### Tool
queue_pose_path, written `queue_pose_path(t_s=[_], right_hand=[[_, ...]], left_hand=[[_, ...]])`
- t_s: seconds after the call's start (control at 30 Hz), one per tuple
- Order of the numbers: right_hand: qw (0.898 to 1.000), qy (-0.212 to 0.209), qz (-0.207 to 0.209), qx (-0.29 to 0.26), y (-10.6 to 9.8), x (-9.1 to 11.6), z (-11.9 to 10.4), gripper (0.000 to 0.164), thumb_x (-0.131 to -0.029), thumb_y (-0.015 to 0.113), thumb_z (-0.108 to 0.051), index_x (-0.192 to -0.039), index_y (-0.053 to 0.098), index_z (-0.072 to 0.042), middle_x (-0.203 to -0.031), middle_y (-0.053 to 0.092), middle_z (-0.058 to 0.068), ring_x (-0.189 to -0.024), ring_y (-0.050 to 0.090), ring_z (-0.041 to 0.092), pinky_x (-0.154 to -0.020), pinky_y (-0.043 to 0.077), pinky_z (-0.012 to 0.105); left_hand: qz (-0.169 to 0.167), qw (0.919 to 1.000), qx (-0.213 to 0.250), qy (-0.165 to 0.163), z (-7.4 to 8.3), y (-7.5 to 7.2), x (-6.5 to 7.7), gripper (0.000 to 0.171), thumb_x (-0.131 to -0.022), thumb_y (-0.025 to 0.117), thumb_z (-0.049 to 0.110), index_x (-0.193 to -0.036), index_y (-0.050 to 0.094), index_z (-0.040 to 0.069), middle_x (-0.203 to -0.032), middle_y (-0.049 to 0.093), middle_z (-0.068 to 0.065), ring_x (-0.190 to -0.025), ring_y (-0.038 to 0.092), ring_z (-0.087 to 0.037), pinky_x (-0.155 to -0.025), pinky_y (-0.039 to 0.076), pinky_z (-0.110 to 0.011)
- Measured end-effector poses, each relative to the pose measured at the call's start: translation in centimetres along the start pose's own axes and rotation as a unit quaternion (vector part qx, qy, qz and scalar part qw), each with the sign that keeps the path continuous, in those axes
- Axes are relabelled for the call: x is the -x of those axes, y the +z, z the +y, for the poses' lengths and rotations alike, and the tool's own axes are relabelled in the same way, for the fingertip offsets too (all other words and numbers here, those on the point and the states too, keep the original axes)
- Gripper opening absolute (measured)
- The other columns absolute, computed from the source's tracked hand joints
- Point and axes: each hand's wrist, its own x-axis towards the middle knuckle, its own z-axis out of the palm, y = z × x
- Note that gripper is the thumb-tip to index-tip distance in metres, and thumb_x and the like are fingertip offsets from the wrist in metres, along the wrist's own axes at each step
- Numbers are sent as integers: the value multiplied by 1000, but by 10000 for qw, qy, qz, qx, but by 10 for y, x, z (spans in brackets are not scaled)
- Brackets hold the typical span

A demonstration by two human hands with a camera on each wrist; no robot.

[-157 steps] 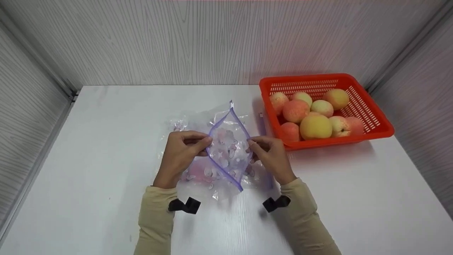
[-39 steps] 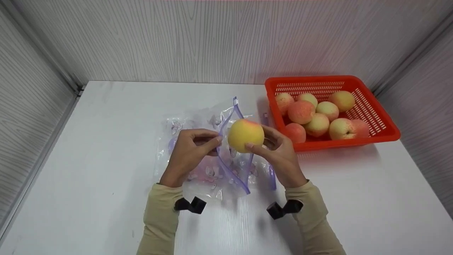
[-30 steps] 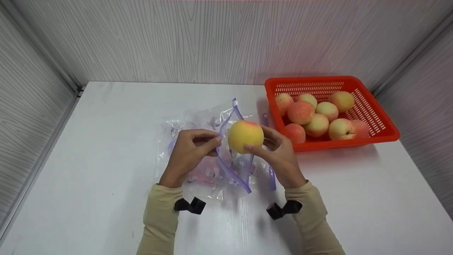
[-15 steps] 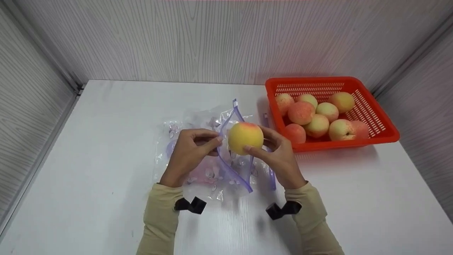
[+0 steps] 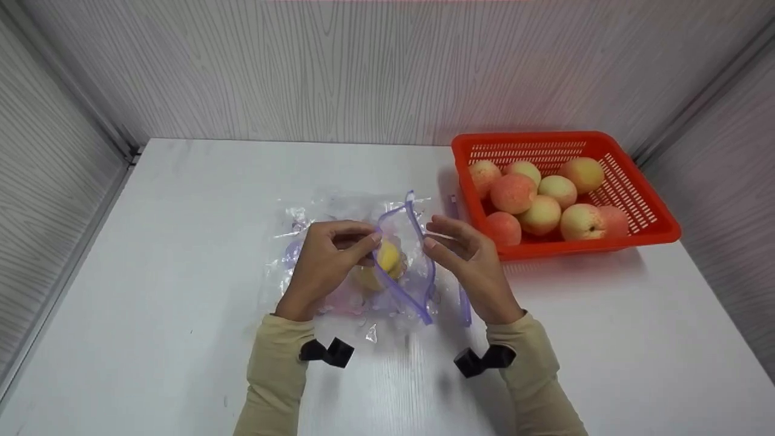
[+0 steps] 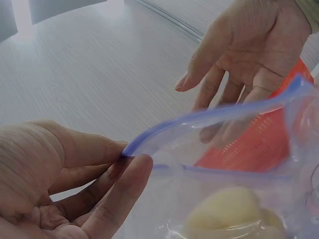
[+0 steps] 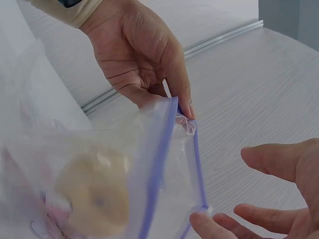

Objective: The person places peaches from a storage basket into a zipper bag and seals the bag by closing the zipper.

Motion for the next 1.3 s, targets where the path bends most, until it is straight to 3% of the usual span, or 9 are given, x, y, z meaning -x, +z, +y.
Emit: queue_pose_path(t_s=[0.13, 0.27, 0.37, 0.43, 0.57, 0.63, 0.8, 1.1, 1.3], right_hand=[[9997, -211, 96, -118, -1, 0, -2, 42, -94, 71, -7, -134, 60, 1, -128, 64, 15, -117, 63, 36, -94, 57, 39], [9933, -639, 289, 919, -4, -2, 0, 38, -94, 72, -8, -130, 63, 1, -120, 68, 13, -106, 67, 32, -88, 60, 37], [9669, -847, 385, 2376, -5, -4, 5, 36, -91, 76, -10, -124, 66, 2, -111, 71, 12, -95, 70, 27, -85, 61, 38], [9468, -704, 276, 3127, -5, -4, 9, 37, -91, 77, -12, -123, 67, 3, -106, 73, 13, -91, 71, 28, -83, 62, 41], [9274, -104, -202, 3733, -4, -5, 19, 37, -92, 76, -15, -122, 67, 5, -101, 74, 16, -86, 72, 30, -77, 63, 41], [9290, 182, -347, 3679, -5, -7, 23, 35, -93, 75, -14, -122, 68, 5, -97, 74, 15, -81, 72, 28, -73, 63, 39], [9466, 449, -290, 3178, -7, -13, 30, 20, -91, 73, -3, -110, 73, 4, -86, 70, 12, -70, 68, 27, -65, 61, 31], [9725, -133, 280, 2307, -8, -15, 25, 13, -91, 73, 0, -102, 77, 4, -89, 73, 14, -67, 70, 30, -64, 61, 26], [9740, -173, 310, 2237, -8, -13, 24, 14, -92, 73, -2, -104, 77, 2, -91, 73, 15, -68, 71, 30, -66, 62, 28]], left_hand=[[44, 10000, -40, 11, 2, -1, 0, 16, -93, 73, 5, -106, 75, -5, -98, 71, -24, -84, 71, -37, -73, 63, -37], [147, 9999, 11, -61, 4, -3, 1, 16, -93, 73, 4, -106, 75, -5, -99, 71, -24, -86, 70, -41, -74, 63, -37], [193, 9998, 4, -86, 4, -4, 1, 16, -92, 74, 4, -106, 75, -4, -98, 72, -21, -86, 70, -39, -75, 63, -36], [201, 9998, -47, -72, 4, -4, 2, 16, -92, 74, 5, -106, 75, -4, -97, 72, -19, -85, 70, -36, -74, 63, -36], [201, 9997, -111, -53, 4, -5, 2, 16, -92, 74, 5, -106, 75, -4, -97, 72, -19, -82, 71, -28, -74, 63, -35], [197, 9997, -118, -29, 4, -5, 2, 16, -92, 74, 5, -106, 75, -4, -98, 72, -20, -81, 70, -27, -74, 63, -36], [170, 9997, -186, 50, 5, -7, 2, 19, -93, 73, 6, -108, 74, -6, -99, 71, -21, -82, 71, -31, -74, 63, -36], [214, 9987, -73, 461, 10, -12, 2, 17, -92, 72, 2, -106, 74, -7, -98, 72, -22, -80, 72, -33, -71, 63, -38], [244, 9985, -83, 474, 7, -14, 2, 17, -93, 72, 3, -106, 74, -7, -99, 72, -20, -81, 72, -34, -71, 63, -38]])
